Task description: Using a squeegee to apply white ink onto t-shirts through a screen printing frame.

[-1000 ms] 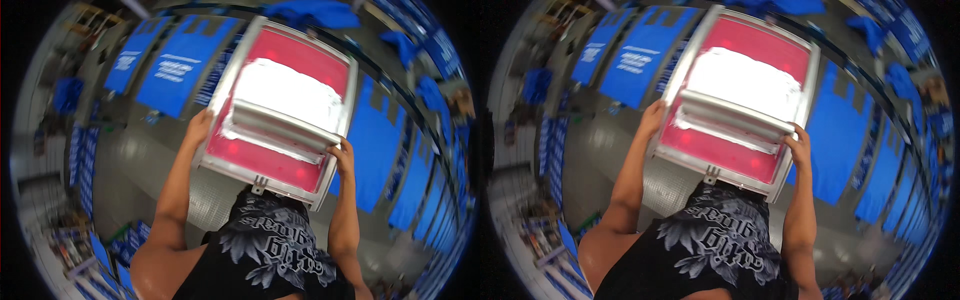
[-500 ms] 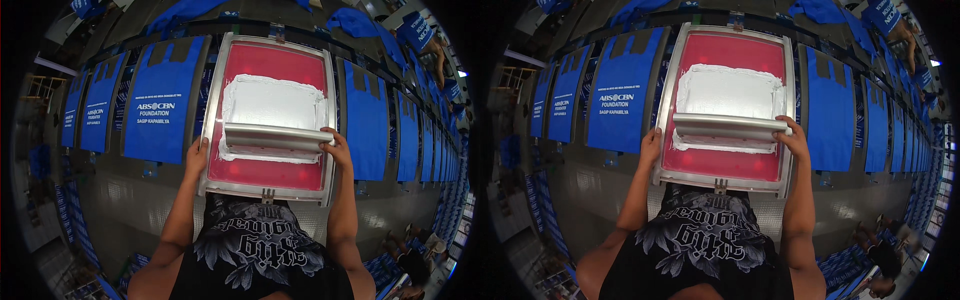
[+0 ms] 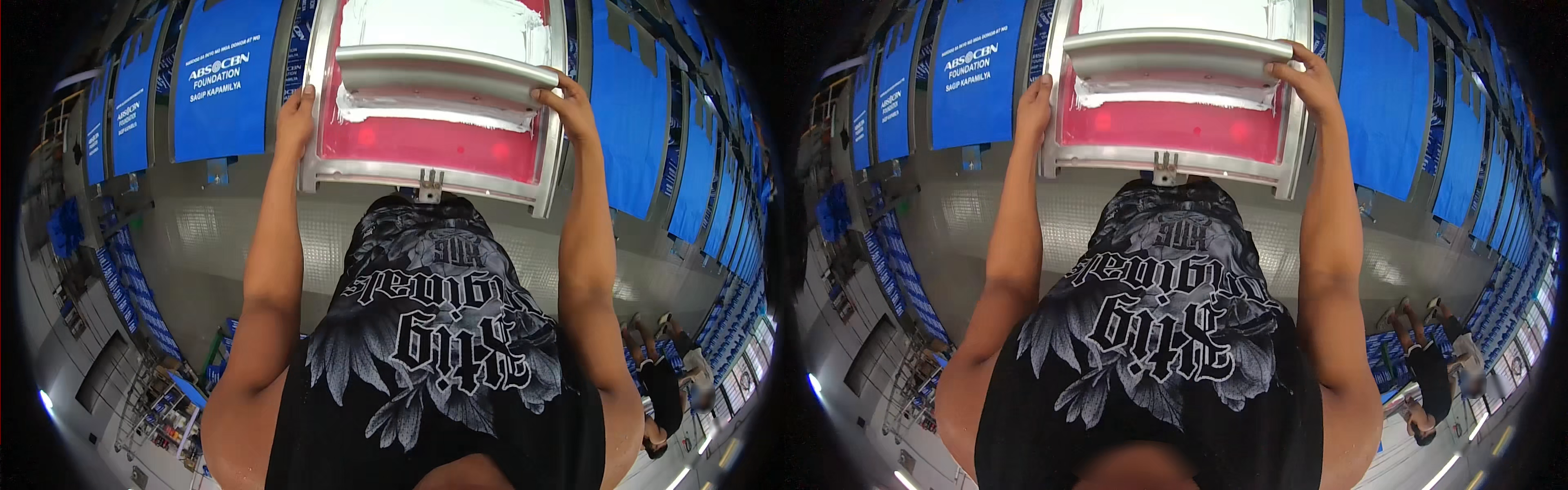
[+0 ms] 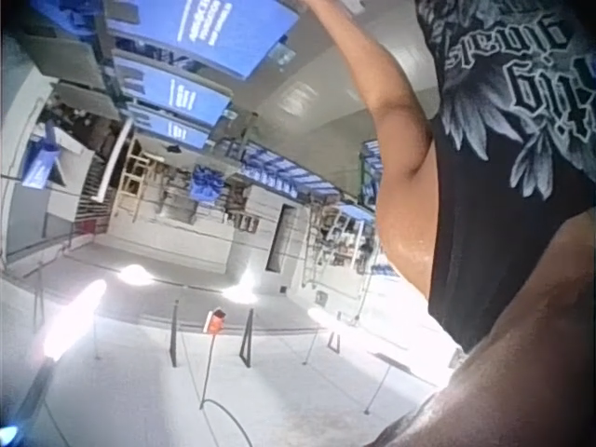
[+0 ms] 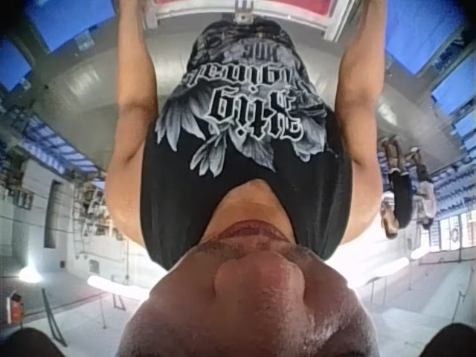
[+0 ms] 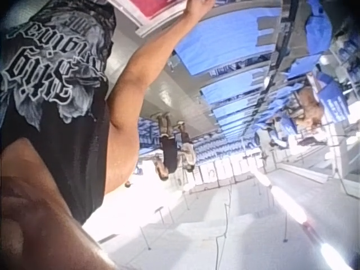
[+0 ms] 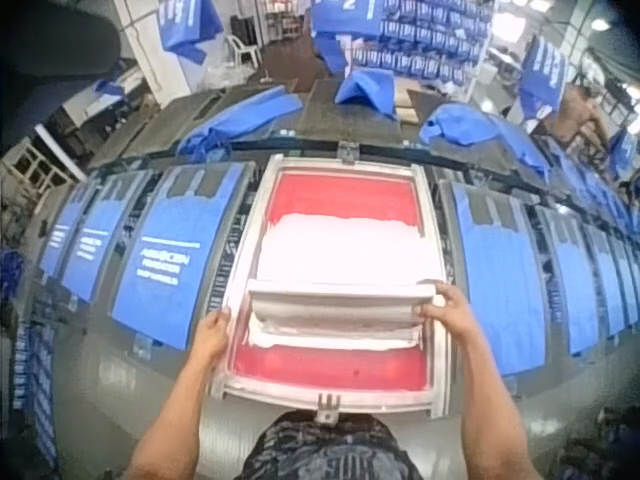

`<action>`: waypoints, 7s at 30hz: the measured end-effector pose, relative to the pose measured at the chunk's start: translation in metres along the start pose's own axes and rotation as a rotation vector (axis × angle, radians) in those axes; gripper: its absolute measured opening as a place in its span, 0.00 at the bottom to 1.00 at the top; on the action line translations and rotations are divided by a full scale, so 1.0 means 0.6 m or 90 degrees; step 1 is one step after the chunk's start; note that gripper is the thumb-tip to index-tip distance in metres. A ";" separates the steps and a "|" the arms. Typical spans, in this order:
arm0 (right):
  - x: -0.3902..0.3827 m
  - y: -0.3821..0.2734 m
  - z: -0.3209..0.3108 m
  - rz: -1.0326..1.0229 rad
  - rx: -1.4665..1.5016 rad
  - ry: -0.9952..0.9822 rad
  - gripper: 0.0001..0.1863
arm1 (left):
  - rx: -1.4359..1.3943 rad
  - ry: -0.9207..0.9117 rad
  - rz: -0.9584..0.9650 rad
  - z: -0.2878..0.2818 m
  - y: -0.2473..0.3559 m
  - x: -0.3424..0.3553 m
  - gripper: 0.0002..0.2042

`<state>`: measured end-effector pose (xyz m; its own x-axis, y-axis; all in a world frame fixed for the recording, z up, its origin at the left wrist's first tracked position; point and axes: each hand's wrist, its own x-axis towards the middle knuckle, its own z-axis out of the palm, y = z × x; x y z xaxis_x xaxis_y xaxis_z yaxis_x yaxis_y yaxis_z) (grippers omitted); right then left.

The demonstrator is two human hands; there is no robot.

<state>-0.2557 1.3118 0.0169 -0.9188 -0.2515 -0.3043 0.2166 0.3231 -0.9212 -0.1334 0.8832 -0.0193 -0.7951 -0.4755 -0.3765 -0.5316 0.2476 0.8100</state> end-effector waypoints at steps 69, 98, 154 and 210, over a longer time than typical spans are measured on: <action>0.204 -0.123 0.020 -0.162 -0.758 -0.066 0.20 | 0.484 -0.200 0.417 0.116 0.286 0.197 0.14; 0.325 -0.143 -0.007 -0.024 -0.635 -0.164 0.29 | 0.358 -0.636 -0.084 0.060 0.071 -0.166 0.22; -0.187 0.071 -0.461 0.082 0.010 0.121 0.23 | -0.156 -0.039 0.126 0.400 0.131 -0.255 0.23; -0.145 0.056 -0.464 0.001 0.070 0.027 0.21 | -0.025 0.083 0.136 0.346 0.234 -0.291 0.21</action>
<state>-0.2605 1.5983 0.0799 -0.9313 -0.2111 -0.2968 0.2502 0.2214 -0.9426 -0.1302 1.1762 0.0668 -0.8422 -0.5218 -0.1355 -0.3421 0.3230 0.8824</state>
